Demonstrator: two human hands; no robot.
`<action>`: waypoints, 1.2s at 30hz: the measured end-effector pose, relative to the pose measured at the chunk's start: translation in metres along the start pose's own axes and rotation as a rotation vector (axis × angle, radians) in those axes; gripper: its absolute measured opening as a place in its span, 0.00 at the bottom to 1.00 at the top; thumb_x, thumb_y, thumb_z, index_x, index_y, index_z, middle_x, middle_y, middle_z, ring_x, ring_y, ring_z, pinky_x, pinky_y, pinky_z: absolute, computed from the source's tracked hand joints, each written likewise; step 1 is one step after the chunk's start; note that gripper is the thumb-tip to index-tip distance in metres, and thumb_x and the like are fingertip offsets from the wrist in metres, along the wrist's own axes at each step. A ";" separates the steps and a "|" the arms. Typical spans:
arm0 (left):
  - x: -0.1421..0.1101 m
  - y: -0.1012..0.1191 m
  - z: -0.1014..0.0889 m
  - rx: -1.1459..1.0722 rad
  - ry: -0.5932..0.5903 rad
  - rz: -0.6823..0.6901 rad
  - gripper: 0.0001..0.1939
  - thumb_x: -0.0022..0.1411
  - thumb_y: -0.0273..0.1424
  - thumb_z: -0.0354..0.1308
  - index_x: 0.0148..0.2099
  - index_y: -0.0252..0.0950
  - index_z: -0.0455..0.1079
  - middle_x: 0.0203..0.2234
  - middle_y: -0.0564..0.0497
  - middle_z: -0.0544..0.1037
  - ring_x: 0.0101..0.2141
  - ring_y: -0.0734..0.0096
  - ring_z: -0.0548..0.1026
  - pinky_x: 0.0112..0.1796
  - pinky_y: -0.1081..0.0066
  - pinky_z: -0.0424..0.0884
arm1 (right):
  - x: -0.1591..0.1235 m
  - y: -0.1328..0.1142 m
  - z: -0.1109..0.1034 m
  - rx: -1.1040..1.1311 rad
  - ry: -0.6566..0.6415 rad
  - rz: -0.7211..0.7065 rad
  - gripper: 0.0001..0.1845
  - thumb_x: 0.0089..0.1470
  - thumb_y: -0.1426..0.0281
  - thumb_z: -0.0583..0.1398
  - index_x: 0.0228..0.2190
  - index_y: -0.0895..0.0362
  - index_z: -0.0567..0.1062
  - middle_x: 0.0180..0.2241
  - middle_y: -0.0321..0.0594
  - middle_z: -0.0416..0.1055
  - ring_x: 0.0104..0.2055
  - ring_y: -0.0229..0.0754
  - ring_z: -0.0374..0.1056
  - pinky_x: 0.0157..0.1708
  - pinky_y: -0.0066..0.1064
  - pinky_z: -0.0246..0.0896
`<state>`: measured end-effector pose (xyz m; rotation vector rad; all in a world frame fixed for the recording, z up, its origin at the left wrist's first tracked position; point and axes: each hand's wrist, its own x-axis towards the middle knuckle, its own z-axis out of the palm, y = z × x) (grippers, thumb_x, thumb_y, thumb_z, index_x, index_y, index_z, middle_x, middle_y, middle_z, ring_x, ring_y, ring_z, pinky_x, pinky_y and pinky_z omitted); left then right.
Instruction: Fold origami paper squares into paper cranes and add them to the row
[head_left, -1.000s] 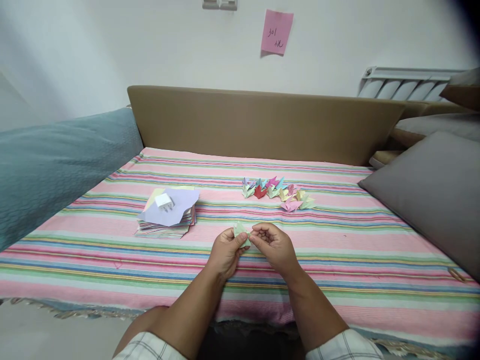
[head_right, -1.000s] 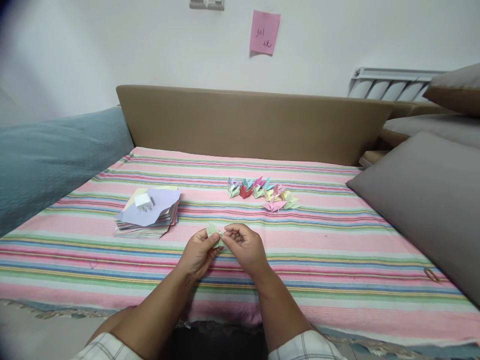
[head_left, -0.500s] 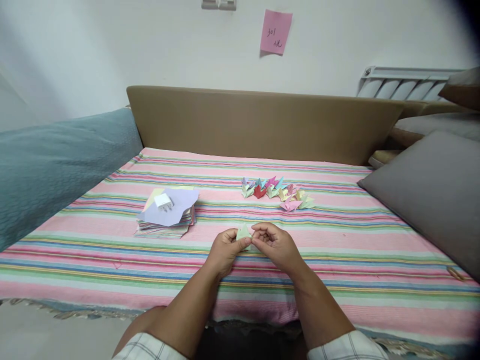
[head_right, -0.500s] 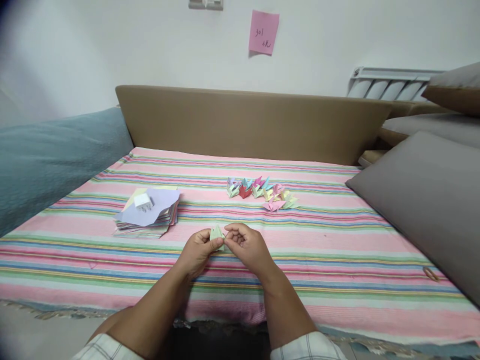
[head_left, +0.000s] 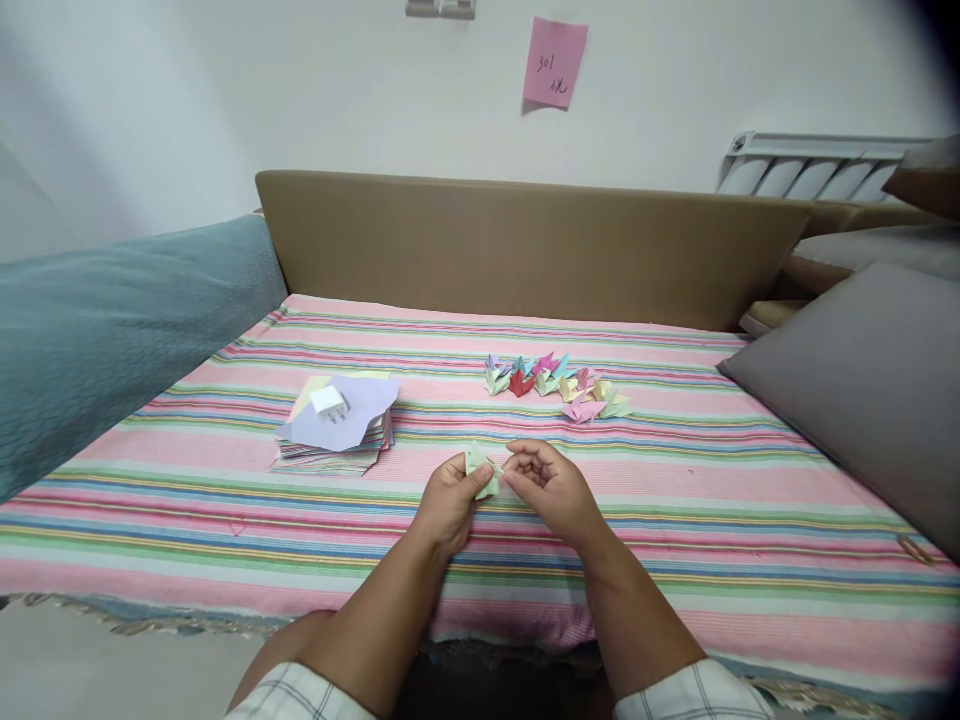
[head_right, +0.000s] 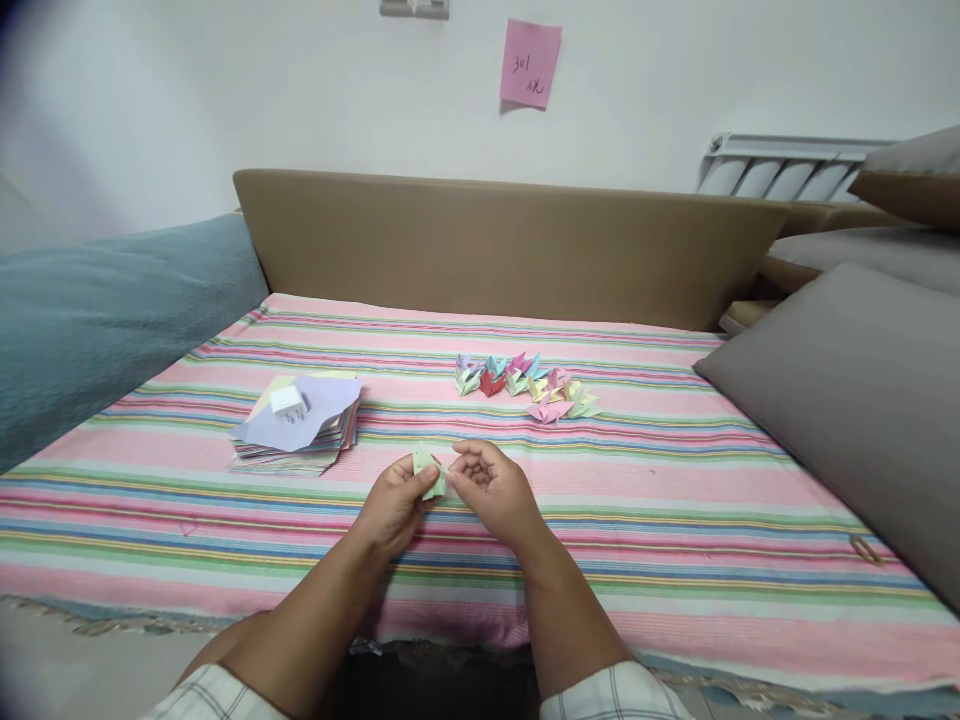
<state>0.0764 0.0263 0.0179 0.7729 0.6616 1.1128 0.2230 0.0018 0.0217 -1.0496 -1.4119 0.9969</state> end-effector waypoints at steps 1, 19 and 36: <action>0.000 0.001 0.001 -0.058 0.039 -0.016 0.16 0.38 0.34 0.71 0.26 0.32 0.71 0.18 0.56 0.71 0.21 0.80 0.65 0.26 0.77 0.61 | 0.001 0.001 0.001 0.026 0.015 0.023 0.18 0.49 0.63 0.61 0.42 0.56 0.68 0.30 0.37 0.69 0.32 0.37 0.66 0.32 0.29 0.63; -0.002 0.000 0.005 -0.101 0.099 -0.023 0.16 0.37 0.34 0.72 0.24 0.30 0.70 0.18 0.55 0.72 0.22 0.80 0.67 0.26 0.77 0.64 | 0.001 0.010 0.021 -0.048 -0.045 0.164 0.19 0.45 0.56 0.61 0.18 0.57 0.65 0.15 0.28 0.55 0.19 0.31 0.48 0.19 0.25 0.43; 0.001 0.004 -0.002 0.020 0.146 0.042 0.19 0.38 0.39 0.70 0.22 0.31 0.68 0.16 0.55 0.69 0.18 0.79 0.66 0.21 0.77 0.61 | -0.001 0.015 0.025 0.101 -0.055 0.235 0.19 0.45 0.55 0.62 0.19 0.57 0.66 0.15 0.29 0.59 0.19 0.32 0.56 0.21 0.25 0.54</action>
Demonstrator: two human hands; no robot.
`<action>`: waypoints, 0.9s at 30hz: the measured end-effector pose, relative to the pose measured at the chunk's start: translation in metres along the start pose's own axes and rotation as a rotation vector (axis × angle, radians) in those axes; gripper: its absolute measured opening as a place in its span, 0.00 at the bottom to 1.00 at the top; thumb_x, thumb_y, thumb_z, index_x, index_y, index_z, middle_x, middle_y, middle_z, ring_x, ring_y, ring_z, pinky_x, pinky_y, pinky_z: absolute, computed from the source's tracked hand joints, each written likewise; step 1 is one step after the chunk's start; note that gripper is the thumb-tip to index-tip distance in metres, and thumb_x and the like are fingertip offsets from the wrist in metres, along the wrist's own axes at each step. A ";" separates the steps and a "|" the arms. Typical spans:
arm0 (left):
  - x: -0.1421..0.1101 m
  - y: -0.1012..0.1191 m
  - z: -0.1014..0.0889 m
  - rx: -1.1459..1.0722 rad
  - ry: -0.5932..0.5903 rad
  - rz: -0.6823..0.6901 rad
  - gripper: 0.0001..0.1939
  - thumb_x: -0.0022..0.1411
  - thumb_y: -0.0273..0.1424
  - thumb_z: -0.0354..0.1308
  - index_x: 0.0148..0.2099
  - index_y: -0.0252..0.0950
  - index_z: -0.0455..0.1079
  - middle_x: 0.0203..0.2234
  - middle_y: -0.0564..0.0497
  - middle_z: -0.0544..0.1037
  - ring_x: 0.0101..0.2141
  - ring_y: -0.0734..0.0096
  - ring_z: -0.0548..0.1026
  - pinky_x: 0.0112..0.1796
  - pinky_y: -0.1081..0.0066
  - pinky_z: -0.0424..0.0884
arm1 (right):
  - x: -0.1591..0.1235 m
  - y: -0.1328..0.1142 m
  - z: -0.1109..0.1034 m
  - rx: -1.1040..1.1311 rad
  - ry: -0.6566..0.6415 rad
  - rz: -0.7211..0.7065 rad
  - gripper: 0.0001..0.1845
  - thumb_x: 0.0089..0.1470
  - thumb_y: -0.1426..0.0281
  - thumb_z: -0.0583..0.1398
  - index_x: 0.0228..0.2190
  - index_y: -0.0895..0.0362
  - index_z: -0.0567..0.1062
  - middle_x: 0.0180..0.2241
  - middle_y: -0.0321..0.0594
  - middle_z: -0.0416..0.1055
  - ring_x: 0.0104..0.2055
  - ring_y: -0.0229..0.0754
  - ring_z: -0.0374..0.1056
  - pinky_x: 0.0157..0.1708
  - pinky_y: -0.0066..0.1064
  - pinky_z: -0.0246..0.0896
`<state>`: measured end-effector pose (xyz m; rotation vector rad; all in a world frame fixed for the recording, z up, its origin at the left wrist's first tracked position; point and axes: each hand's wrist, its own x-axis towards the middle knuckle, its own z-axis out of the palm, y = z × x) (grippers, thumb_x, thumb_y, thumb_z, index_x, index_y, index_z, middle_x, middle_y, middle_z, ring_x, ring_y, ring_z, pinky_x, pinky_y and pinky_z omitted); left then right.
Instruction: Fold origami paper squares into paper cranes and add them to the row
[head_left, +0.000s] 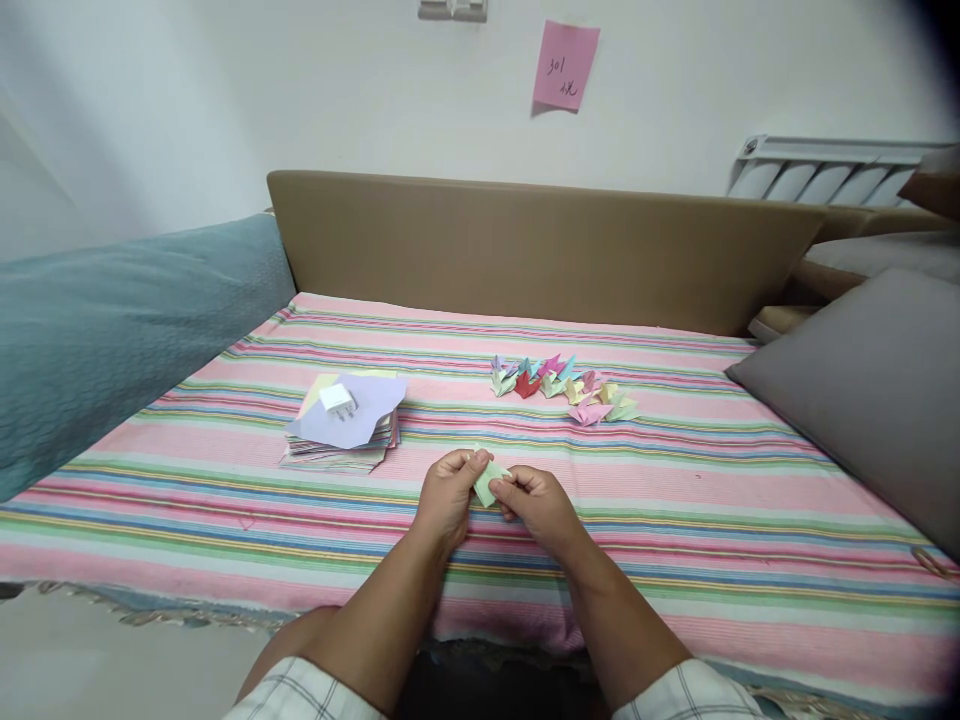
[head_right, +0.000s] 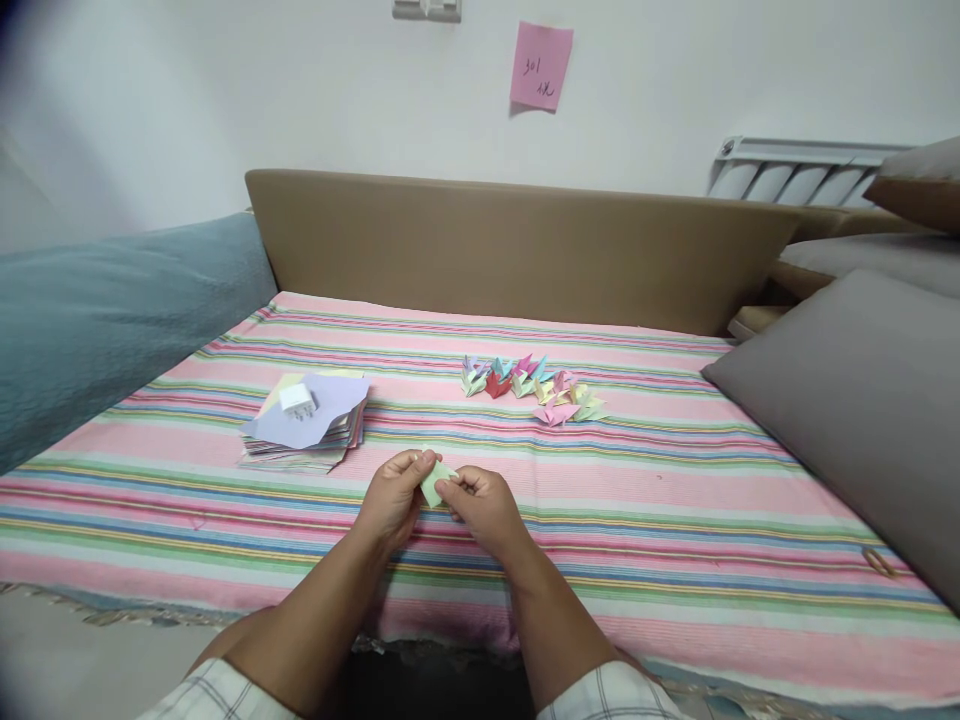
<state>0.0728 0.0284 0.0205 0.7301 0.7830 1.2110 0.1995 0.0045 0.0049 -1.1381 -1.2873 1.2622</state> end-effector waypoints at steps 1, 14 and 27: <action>0.000 0.000 -0.001 0.014 0.004 0.003 0.19 0.38 0.39 0.70 0.22 0.31 0.67 0.15 0.56 0.69 0.18 0.79 0.65 0.21 0.76 0.61 | 0.000 0.000 0.000 0.009 -0.017 0.006 0.19 0.45 0.55 0.62 0.20 0.57 0.67 0.16 0.30 0.60 0.19 0.32 0.57 0.21 0.25 0.55; -0.001 -0.001 -0.007 0.435 -0.277 -0.063 0.20 0.42 0.43 0.67 0.30 0.33 0.67 0.15 0.59 0.64 0.16 0.82 0.59 0.18 0.79 0.53 | 0.006 0.007 -0.006 0.173 0.221 -0.105 0.17 0.44 0.58 0.63 0.18 0.57 0.68 0.16 0.30 0.58 0.21 0.33 0.52 0.23 0.26 0.51; -0.003 0.000 -0.008 0.819 -0.294 0.085 0.23 0.45 0.43 0.63 0.17 0.35 0.56 0.13 0.60 0.51 0.19 0.81 0.49 0.21 0.75 0.44 | 0.004 0.004 -0.007 0.191 0.087 -0.014 0.18 0.40 0.57 0.66 0.21 0.58 0.70 0.19 0.31 0.63 0.23 0.34 0.57 0.25 0.27 0.54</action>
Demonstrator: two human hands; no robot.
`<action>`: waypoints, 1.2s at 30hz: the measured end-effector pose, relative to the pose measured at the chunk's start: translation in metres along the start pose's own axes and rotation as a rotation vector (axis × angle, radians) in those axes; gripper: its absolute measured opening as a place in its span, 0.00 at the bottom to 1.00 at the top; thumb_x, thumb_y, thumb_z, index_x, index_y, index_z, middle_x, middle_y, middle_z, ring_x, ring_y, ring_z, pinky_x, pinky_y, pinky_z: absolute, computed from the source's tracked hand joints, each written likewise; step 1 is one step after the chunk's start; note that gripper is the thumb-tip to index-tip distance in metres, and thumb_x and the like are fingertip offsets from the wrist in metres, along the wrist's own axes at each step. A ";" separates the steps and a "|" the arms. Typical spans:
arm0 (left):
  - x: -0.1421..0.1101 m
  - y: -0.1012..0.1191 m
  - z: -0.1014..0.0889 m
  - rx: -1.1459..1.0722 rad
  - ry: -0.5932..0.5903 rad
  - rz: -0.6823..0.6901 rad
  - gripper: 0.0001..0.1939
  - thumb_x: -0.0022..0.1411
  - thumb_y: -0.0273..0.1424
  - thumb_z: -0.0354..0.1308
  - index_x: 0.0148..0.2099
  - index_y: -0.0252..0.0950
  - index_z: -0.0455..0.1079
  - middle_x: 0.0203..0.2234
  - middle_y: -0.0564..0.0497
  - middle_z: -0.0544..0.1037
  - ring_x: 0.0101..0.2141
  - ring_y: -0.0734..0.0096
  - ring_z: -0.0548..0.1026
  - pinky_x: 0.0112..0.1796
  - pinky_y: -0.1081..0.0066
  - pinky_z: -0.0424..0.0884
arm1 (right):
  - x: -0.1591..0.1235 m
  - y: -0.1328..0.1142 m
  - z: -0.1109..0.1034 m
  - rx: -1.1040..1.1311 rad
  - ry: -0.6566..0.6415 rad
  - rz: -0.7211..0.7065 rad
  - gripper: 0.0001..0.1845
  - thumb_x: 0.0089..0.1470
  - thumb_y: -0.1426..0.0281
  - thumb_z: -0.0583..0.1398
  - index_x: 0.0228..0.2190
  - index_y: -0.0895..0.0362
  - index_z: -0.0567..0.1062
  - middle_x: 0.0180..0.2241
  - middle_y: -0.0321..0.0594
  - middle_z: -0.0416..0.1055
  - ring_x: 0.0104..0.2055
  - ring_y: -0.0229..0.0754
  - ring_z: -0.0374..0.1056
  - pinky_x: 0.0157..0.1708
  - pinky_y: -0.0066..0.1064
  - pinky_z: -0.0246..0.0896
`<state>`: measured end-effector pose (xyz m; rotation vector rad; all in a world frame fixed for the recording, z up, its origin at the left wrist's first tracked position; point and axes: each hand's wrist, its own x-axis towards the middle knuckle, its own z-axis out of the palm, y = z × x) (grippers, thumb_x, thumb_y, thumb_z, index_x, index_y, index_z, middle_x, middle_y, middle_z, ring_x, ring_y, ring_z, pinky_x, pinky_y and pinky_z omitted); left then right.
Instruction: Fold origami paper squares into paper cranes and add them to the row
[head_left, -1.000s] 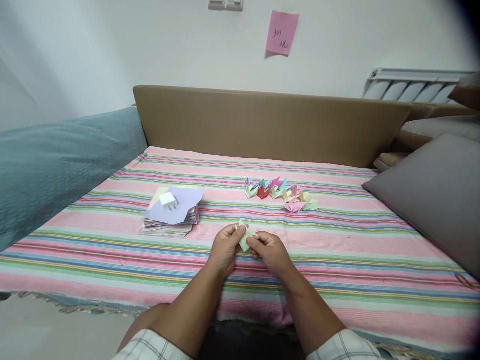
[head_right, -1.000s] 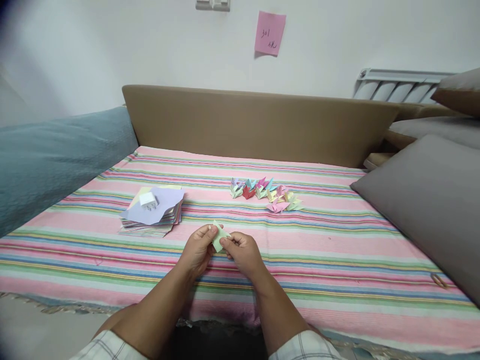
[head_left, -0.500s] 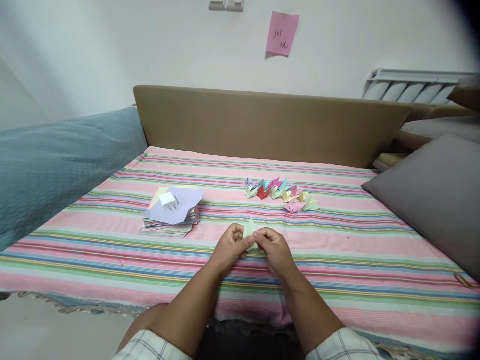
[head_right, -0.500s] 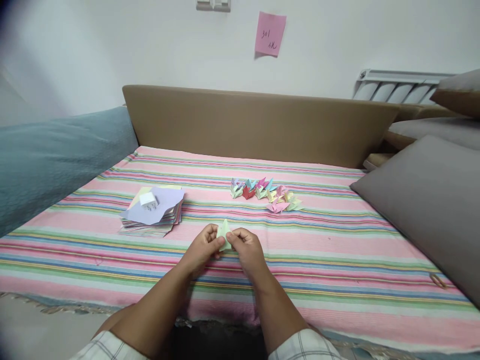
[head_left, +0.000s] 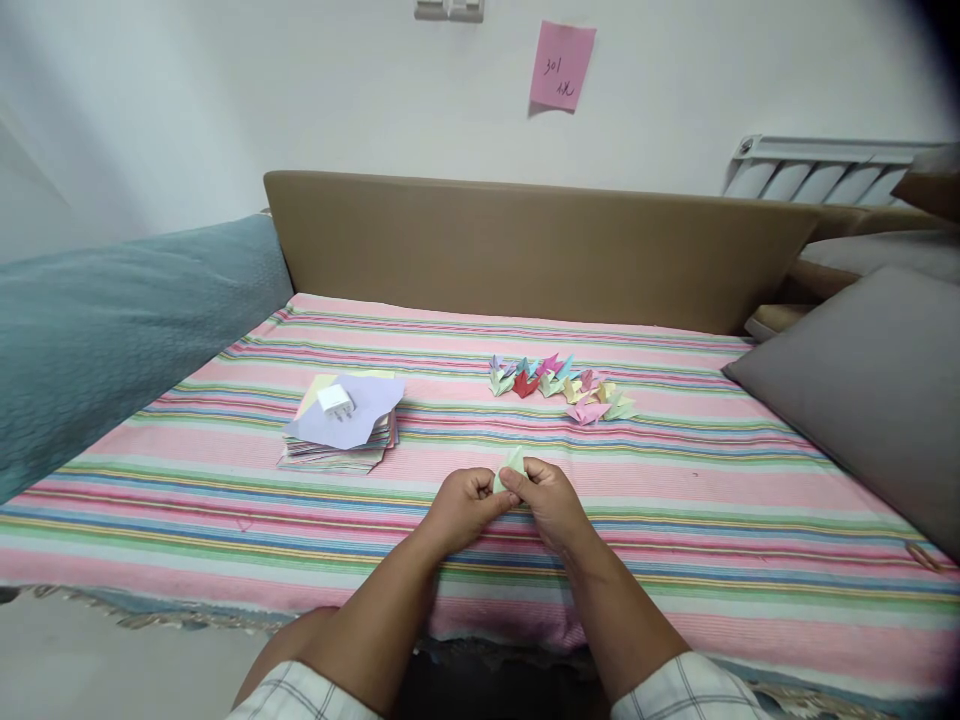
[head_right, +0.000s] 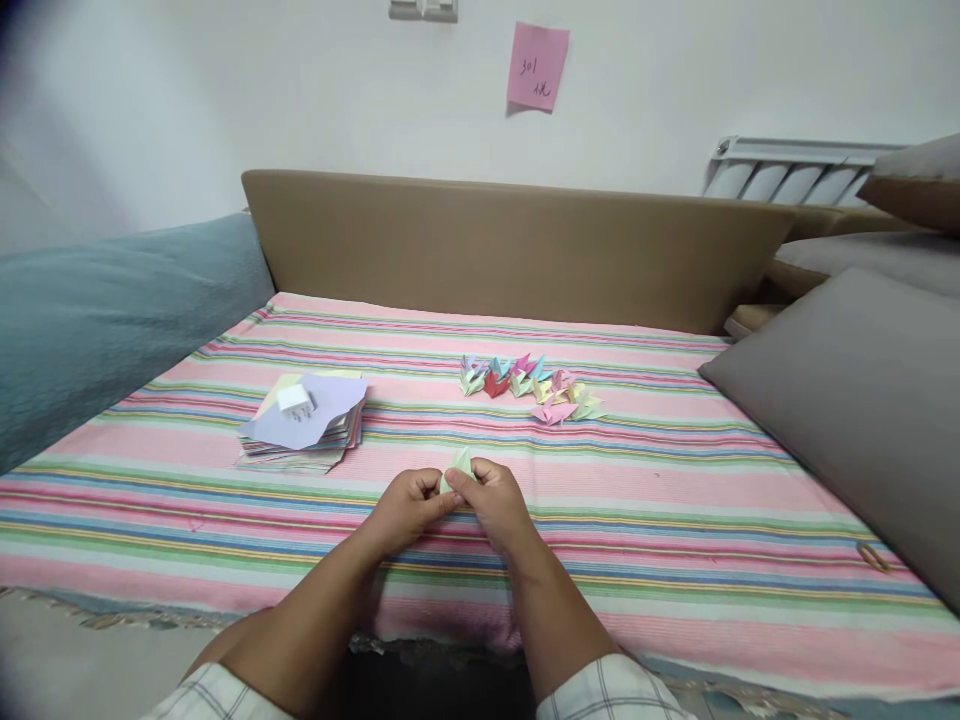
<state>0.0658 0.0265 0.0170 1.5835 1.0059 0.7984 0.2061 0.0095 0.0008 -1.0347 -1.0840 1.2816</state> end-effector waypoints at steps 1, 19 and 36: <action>0.000 0.000 0.001 -0.023 0.009 -0.005 0.23 0.44 0.43 0.64 0.17 0.35 0.55 0.13 0.60 0.51 0.19 0.81 0.49 0.21 0.75 0.44 | 0.000 0.001 0.000 0.016 0.025 0.009 0.18 0.40 0.56 0.66 0.20 0.58 0.70 0.19 0.32 0.63 0.23 0.34 0.57 0.25 0.27 0.54; 0.000 -0.002 0.008 -0.280 0.022 -0.014 0.20 0.42 0.43 0.66 0.22 0.33 0.63 0.13 0.60 0.58 0.17 0.83 0.54 0.20 0.77 0.48 | 0.002 -0.002 0.013 0.468 0.179 0.070 0.14 0.35 0.64 0.70 0.21 0.58 0.72 0.18 0.30 0.64 0.22 0.32 0.57 0.23 0.25 0.52; 0.006 -0.007 0.013 -0.659 0.290 -0.086 0.20 0.42 0.43 0.67 0.22 0.33 0.63 0.11 0.59 0.63 0.15 0.83 0.58 0.19 0.79 0.53 | 0.004 -0.003 0.016 0.336 0.131 0.046 0.22 0.36 0.65 0.70 0.34 0.57 0.70 0.20 0.27 0.66 0.20 0.28 0.59 0.22 0.22 0.58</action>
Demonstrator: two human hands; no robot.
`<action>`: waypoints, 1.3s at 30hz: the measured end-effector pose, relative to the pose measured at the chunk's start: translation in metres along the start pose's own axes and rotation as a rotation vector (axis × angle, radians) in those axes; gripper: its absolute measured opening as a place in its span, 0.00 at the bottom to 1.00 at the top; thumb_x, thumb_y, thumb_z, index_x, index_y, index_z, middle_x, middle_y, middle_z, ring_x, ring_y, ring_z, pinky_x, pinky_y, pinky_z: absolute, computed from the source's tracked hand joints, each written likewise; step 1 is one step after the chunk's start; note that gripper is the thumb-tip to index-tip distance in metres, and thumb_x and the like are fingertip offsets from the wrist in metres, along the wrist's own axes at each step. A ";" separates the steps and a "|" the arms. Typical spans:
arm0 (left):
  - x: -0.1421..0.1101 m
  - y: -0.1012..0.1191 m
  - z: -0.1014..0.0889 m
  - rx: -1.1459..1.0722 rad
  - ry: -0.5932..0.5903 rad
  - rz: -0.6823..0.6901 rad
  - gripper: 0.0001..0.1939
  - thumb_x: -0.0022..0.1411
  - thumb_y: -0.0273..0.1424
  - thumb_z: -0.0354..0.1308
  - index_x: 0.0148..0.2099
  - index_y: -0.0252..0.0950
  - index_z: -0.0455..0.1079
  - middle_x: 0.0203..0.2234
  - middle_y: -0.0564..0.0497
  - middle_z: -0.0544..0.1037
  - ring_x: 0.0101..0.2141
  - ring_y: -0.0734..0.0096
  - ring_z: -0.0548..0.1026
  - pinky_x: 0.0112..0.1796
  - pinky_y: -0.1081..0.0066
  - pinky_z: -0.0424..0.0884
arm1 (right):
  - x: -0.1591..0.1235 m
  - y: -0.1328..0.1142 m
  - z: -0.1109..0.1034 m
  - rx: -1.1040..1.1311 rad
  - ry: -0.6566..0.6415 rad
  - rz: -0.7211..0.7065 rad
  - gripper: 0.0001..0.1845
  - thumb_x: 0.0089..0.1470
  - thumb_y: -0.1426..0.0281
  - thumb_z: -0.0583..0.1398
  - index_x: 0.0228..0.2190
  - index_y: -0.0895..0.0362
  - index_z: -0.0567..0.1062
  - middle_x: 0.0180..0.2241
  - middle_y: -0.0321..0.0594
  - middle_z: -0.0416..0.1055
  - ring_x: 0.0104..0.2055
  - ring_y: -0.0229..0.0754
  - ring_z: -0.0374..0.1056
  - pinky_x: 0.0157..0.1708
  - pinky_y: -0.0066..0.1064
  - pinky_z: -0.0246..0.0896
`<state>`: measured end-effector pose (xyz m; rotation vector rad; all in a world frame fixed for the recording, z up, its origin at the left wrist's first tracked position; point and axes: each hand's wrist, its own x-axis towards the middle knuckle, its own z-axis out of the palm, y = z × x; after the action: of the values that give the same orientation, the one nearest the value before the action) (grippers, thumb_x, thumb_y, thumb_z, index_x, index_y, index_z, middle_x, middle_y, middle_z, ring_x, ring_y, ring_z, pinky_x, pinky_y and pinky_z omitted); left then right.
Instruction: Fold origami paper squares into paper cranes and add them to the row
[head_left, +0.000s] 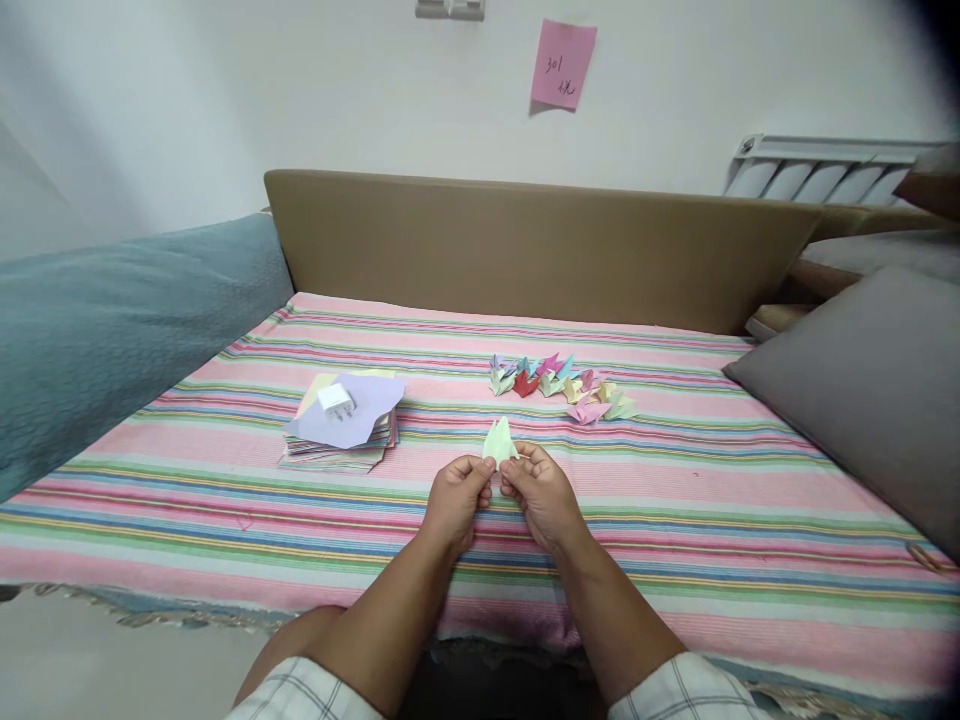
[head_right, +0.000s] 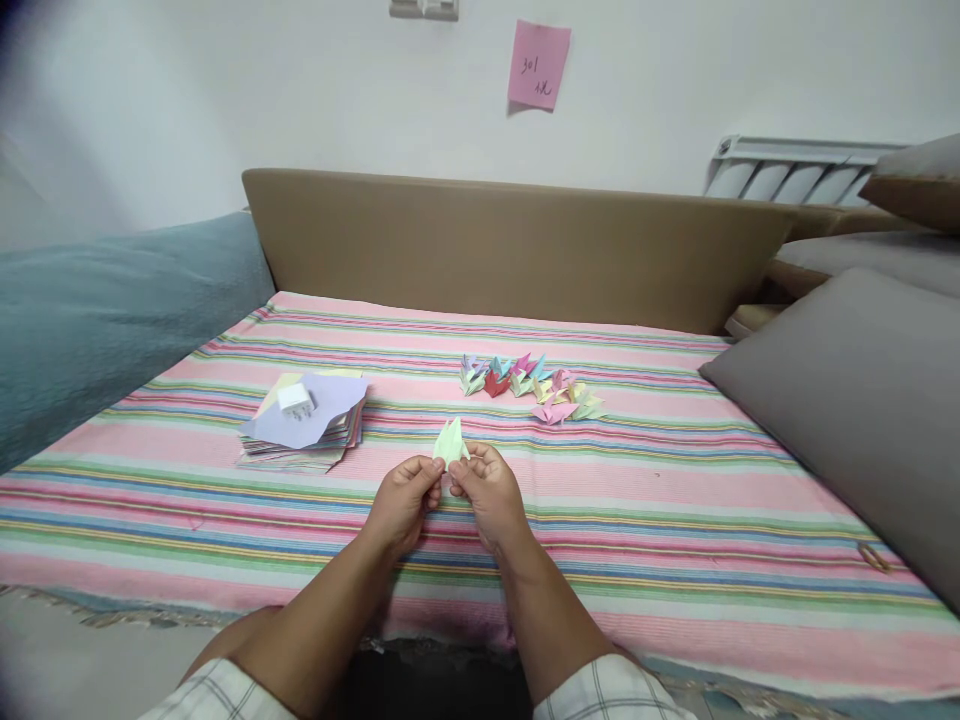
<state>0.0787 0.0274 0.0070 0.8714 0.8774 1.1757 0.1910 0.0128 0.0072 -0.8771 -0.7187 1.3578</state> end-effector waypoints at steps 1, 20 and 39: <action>0.000 -0.001 0.000 -0.009 0.002 -0.004 0.20 0.42 0.43 0.67 0.22 0.33 0.64 0.11 0.59 0.63 0.15 0.83 0.58 0.19 0.79 0.53 | 0.000 0.001 0.000 -0.007 0.000 -0.010 0.22 0.36 0.65 0.70 0.34 0.56 0.69 0.20 0.27 0.66 0.20 0.28 0.59 0.22 0.22 0.58; -0.003 0.006 0.006 -0.226 0.085 -0.012 0.23 0.35 0.34 0.72 0.28 0.35 0.61 0.19 0.61 0.68 0.20 0.83 0.67 0.23 0.82 0.65 | 0.001 0.005 -0.006 -0.201 -0.053 -0.168 0.26 0.40 0.69 0.66 0.44 0.53 0.69 0.30 0.33 0.70 0.32 0.36 0.66 0.35 0.29 0.63; -0.001 0.005 -0.004 0.314 -0.002 0.317 0.12 0.44 0.39 0.66 0.29 0.36 0.77 0.26 0.50 0.71 0.30 0.70 0.70 0.35 0.70 0.67 | -0.002 -0.002 -0.011 -0.302 -0.095 -0.210 0.20 0.47 0.52 0.60 0.32 0.56 0.73 0.22 0.33 0.64 0.25 0.36 0.59 0.28 0.29 0.55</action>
<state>0.0728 0.0280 0.0098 1.3040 0.9611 1.3275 0.2017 0.0098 0.0034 -0.9488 -1.0790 1.1258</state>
